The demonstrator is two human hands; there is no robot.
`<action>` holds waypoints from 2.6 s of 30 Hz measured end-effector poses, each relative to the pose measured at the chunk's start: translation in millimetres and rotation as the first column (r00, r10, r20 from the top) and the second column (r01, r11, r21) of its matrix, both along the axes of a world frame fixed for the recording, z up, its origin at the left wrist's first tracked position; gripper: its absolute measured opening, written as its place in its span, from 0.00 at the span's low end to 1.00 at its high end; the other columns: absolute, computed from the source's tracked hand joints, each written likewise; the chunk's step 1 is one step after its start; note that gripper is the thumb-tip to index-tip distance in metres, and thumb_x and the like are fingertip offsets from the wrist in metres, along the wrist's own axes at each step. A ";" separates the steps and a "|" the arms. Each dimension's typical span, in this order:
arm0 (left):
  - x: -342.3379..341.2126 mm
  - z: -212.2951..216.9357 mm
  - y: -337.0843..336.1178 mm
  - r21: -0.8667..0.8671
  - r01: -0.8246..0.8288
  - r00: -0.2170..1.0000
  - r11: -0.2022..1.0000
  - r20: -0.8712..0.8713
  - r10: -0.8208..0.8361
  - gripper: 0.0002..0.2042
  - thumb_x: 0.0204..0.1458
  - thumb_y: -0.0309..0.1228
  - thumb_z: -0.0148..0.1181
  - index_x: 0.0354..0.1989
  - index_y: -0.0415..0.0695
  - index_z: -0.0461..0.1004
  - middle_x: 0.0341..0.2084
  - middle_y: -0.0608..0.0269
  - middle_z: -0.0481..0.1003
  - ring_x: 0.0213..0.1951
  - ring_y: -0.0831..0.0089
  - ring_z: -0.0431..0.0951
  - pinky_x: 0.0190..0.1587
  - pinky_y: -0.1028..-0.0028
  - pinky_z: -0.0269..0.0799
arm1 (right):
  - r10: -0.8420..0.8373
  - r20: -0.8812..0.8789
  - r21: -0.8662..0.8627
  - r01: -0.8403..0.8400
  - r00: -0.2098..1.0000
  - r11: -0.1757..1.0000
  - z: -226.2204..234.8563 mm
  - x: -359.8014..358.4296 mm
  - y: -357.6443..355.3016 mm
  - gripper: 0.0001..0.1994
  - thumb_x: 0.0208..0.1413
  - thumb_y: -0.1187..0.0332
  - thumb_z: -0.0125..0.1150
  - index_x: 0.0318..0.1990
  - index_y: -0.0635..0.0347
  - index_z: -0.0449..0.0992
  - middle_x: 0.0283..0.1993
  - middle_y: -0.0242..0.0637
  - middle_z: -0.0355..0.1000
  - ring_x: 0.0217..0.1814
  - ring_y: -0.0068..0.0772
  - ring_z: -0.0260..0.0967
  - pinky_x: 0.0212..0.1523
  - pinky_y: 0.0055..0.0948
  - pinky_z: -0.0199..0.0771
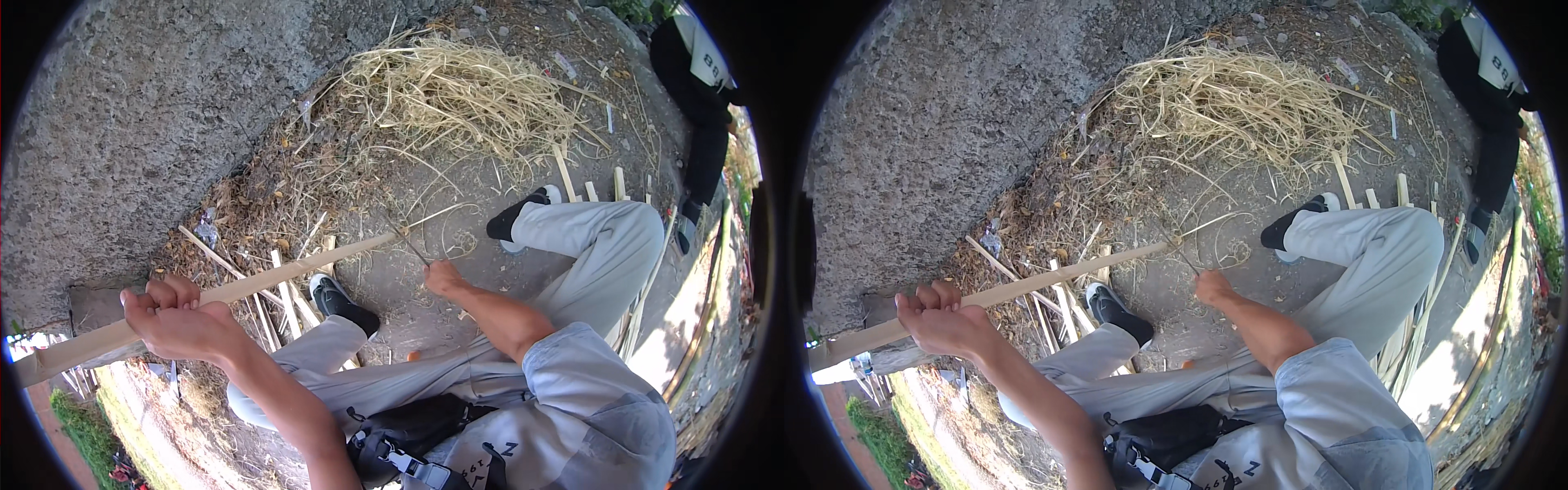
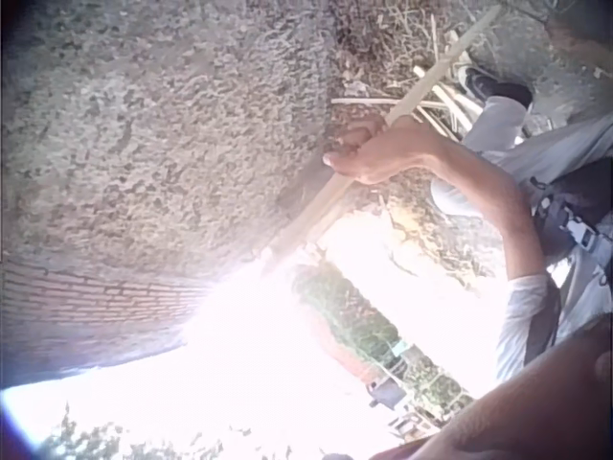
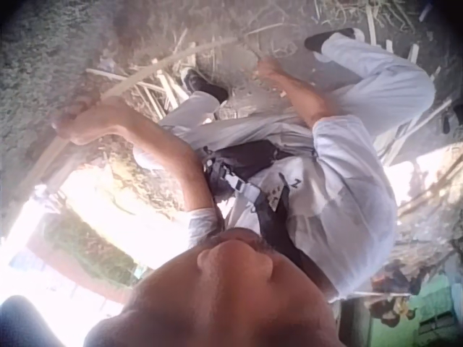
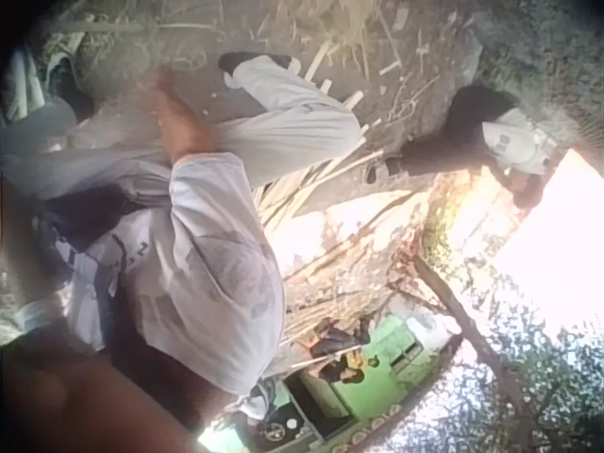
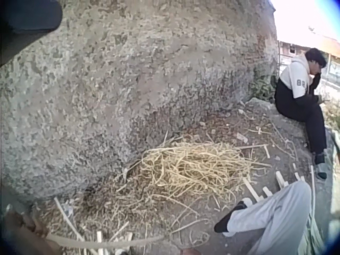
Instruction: The person shaves and splits a piece of bamboo using a machete while sitting on the ground.
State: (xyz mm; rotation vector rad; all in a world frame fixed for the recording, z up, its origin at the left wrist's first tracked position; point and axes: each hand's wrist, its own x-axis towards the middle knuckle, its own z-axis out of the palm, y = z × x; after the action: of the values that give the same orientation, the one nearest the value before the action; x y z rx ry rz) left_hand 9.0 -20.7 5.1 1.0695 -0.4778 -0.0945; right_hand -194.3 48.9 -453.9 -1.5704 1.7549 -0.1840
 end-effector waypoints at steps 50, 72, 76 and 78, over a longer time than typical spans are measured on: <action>21.8 -5.0 22.6 -0.132 0.407 0.907 0.904 -0.056 -0.417 0.23 0.59 0.38 0.48 0.14 0.53 0.45 0.10 0.73 0.43 0.12 0.83 0.41 0.17 0.76 0.33 | 0.243 0.012 0.224 -0.239 0.970 0.945 134.2 -8.4 -5.7 0.25 0.67 0.56 0.31 0.42 0.63 0.77 0.43 0.56 0.75 0.48 0.61 0.72 0.52 0.52 0.71; 25.8 -6.8 21.3 -0.130 0.502 0.860 0.855 -0.031 -0.510 0.23 0.58 0.39 0.49 0.14 0.53 0.45 0.10 0.73 0.44 0.12 0.83 0.42 0.16 0.76 0.34 | 0.136 -0.027 0.246 -0.126 0.990 0.961 149.5 -10.2 -6.6 0.23 0.67 0.59 0.33 0.43 0.66 0.76 0.45 0.53 0.75 0.50 0.58 0.72 0.50 0.50 0.73; 25.5 -7.4 22.3 -0.141 0.514 0.851 0.846 -0.040 -0.523 0.23 0.58 0.39 0.49 0.14 0.53 0.45 0.09 0.73 0.44 0.12 0.83 0.42 0.16 0.77 0.34 | 0.175 -0.041 0.161 -0.166 0.984 0.973 117.3 -12.5 0.0 0.24 0.67 0.58 0.33 0.41 0.65 0.77 0.43 0.54 0.75 0.47 0.59 0.72 0.50 0.50 0.73; 25.8 -7.4 22.8 -0.139 0.484 0.868 0.864 -0.046 -0.494 0.23 0.58 0.38 0.49 0.14 0.53 0.45 0.09 0.73 0.44 0.12 0.83 0.42 0.16 0.77 0.34 | 0.204 -0.062 0.148 -0.193 0.977 0.970 111.5 -11.3 1.2 0.24 0.67 0.58 0.32 0.41 0.64 0.77 0.43 0.54 0.75 0.47 0.59 0.73 0.50 0.51 0.73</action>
State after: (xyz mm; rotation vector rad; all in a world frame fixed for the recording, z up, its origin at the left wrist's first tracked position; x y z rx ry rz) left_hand 34.8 2.0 -2.3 0.7987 -0.6678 -0.5516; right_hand -205.7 50.1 -342.4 -1.6546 1.6176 0.0984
